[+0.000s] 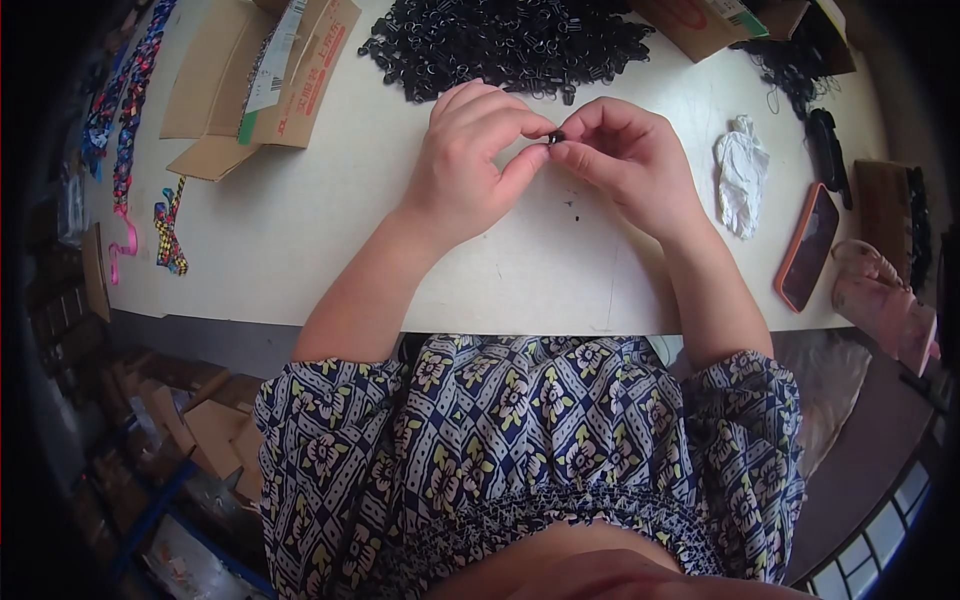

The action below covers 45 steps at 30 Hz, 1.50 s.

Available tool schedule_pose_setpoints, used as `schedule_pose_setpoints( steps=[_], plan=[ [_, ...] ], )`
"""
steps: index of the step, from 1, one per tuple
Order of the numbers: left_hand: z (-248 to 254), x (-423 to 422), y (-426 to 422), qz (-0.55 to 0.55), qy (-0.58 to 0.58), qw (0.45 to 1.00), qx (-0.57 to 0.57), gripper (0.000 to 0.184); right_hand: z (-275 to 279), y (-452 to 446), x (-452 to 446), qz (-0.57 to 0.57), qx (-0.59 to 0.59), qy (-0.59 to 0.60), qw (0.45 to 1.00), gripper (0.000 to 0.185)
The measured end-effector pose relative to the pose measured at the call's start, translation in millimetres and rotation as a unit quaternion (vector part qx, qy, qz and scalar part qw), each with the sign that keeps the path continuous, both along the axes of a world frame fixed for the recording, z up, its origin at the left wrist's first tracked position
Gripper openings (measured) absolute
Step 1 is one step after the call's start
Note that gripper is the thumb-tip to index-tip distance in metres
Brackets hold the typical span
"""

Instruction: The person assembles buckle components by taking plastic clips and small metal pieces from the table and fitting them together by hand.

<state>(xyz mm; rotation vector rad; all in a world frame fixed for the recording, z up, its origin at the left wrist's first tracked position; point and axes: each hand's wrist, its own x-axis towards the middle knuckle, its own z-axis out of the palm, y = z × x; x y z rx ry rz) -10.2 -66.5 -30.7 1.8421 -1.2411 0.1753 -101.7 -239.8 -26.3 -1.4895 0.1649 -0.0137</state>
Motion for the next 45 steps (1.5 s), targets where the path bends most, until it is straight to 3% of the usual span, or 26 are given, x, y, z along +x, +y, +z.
schedule_pose_setpoints(
  steps=[14,29,38,45],
  plan=[
    [1,2,1,-0.001,-0.047,0.999,0.006,0.006,3,-6,0,0.027,0.007,0.067,0.997,0.012],
    [2,-1,-1,0.063,-0.162,0.985,0.012,0.009,9,3,0,0.018,0.053,0.042,0.998,0.011],
    [2,-2,-1,0.016,-0.055,0.998,0.004,0.013,6,1,0,0.024,0.071,0.04,0.996,0.013],
    [-1,1,1,0.012,-0.075,0.997,0.008,0.011,8,2,0,0.011,0.056,0.039,0.998,0.012]
  ],
)
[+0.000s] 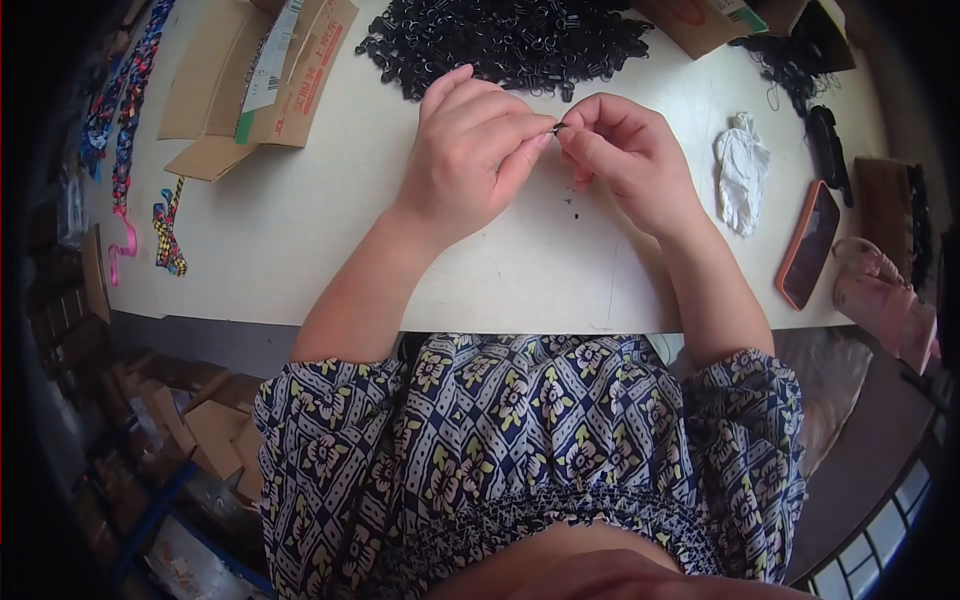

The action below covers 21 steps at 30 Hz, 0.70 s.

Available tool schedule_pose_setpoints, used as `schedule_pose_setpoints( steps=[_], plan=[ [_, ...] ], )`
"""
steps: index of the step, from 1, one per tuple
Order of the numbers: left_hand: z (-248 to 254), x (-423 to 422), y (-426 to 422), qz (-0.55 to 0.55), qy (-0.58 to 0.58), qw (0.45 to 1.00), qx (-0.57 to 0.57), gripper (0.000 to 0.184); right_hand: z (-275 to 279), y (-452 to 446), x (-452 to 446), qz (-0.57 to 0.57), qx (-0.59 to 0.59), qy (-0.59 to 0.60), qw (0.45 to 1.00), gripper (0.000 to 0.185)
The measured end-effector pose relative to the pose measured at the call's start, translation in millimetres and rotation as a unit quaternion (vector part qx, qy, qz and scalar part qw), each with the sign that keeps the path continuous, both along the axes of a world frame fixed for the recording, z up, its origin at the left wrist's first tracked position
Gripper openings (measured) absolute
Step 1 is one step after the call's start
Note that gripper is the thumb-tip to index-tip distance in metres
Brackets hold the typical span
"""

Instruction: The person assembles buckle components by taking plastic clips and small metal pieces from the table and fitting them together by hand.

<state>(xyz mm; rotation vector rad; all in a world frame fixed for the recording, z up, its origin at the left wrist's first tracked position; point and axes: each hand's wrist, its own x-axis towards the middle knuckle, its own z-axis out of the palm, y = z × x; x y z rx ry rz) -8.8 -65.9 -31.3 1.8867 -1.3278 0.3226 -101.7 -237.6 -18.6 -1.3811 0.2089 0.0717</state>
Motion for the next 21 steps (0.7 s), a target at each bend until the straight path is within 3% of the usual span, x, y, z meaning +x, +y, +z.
schedule_pose_setpoints(
  steps=[21],
  plan=[
    [-0.7,-3.4,0.2,0.003,0.04,0.998,0.041,0.006,-6.0,0.7,-1.3,-0.006,-0.076,-0.023,0.997,0.01]
  ],
)
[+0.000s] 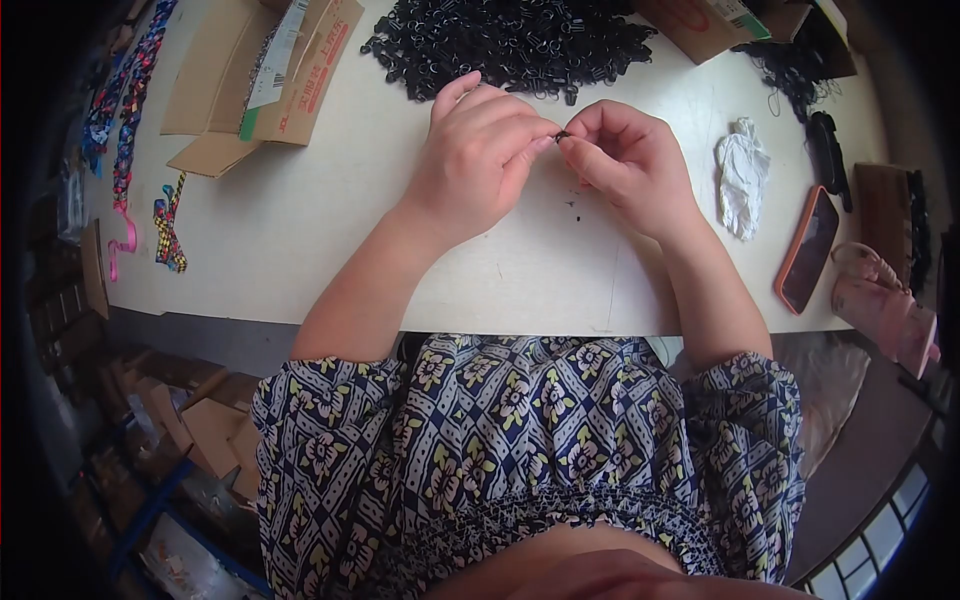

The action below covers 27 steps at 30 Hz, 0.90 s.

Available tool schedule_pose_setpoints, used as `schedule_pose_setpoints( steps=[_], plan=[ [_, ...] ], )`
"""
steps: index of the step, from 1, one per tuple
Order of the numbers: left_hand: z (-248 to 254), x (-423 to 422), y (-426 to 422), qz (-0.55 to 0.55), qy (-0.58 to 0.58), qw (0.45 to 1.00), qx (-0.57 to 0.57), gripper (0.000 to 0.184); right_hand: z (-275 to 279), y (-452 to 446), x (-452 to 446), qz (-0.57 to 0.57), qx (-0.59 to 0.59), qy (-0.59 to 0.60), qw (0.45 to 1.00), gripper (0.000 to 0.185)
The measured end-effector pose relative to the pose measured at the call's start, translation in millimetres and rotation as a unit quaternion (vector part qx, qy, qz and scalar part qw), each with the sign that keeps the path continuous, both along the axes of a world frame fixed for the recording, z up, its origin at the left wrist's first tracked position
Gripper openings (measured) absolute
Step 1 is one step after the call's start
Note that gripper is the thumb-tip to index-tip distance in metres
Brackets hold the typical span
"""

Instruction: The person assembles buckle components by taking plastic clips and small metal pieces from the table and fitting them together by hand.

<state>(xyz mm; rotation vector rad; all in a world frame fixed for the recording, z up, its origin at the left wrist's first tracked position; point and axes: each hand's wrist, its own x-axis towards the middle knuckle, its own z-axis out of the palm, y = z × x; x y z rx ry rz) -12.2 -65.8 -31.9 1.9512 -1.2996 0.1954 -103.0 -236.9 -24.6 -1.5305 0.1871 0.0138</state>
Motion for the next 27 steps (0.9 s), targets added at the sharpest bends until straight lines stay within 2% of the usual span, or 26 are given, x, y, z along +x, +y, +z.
schedule_pose_setpoints(
  steps=[8,14,17,23,27],
  plan=[
    [3.2,-5.5,-1.8,0.028,0.027,0.999,0.024,0.008,0.4,2.5,-2.3,-0.007,-0.015,-0.013,1.0,0.01],
    [0.0,-4.9,-1.8,0.039,0.034,0.998,0.042,0.01,-0.3,3.7,-2.6,-0.02,-0.157,-0.067,0.985,0.01],
    [1.6,-4.9,-1.1,0.037,0.049,0.997,0.042,0.01,-1.4,3.4,-2.0,-0.027,-0.181,-0.08,0.98,0.01],
    [0.4,-3.6,-2.3,0.025,0.091,0.995,-0.024,0.01,-4.2,3.1,-0.7,-0.038,-0.152,-0.098,0.983,0.01],
    [0.5,-4.0,-1.9,0.022,0.063,0.997,-0.027,0.012,-4.8,3.4,-1.0,-0.036,-0.135,-0.093,0.986,0.012]
  ],
)
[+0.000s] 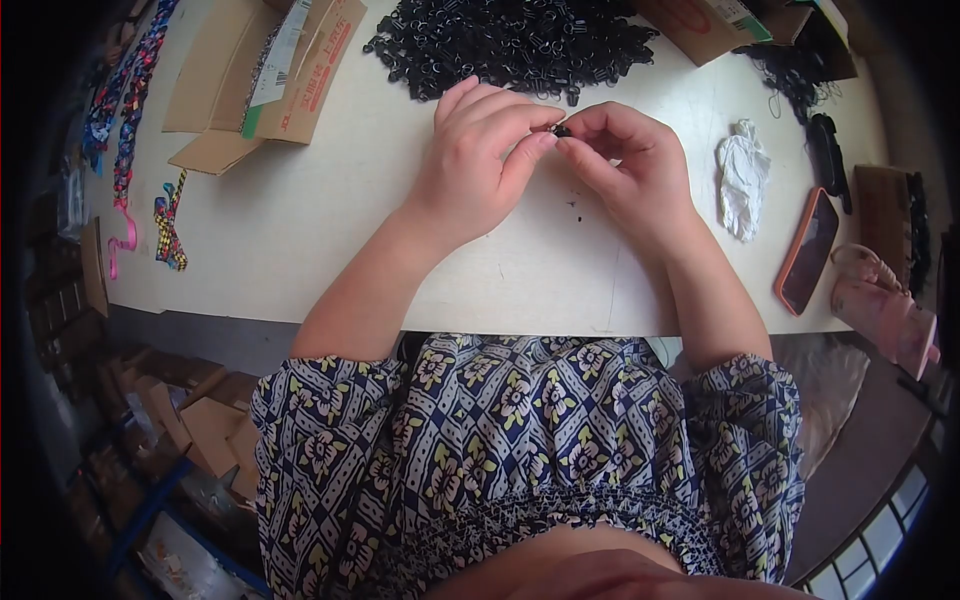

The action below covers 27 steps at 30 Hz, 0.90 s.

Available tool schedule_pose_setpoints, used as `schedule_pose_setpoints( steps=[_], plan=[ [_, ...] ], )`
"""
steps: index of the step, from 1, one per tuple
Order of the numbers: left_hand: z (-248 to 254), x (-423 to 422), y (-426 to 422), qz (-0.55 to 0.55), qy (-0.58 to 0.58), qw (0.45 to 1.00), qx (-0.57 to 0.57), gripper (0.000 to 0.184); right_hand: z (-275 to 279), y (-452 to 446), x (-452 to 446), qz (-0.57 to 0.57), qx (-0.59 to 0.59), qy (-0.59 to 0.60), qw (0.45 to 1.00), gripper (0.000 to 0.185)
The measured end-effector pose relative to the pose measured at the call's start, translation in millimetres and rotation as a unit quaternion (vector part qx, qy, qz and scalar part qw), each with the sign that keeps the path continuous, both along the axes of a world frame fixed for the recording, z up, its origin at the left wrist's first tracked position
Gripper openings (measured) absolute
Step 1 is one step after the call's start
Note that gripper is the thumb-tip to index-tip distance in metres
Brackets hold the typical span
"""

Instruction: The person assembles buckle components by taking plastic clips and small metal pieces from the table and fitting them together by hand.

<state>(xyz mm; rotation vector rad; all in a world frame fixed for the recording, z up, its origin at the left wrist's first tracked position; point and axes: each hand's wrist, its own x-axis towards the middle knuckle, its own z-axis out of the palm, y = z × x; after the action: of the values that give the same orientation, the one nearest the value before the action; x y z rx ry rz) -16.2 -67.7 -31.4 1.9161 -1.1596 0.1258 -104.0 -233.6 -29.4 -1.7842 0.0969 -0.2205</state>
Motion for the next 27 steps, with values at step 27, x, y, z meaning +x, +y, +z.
schedule_pose_setpoints(
  steps=[27],
  plan=[
    [0.2,-1.2,-1.0,0.027,-0.065,0.996,0.051,0.007,2.0,-1.0,1.4,-0.003,-0.085,-0.058,0.995,0.01]
  ],
)
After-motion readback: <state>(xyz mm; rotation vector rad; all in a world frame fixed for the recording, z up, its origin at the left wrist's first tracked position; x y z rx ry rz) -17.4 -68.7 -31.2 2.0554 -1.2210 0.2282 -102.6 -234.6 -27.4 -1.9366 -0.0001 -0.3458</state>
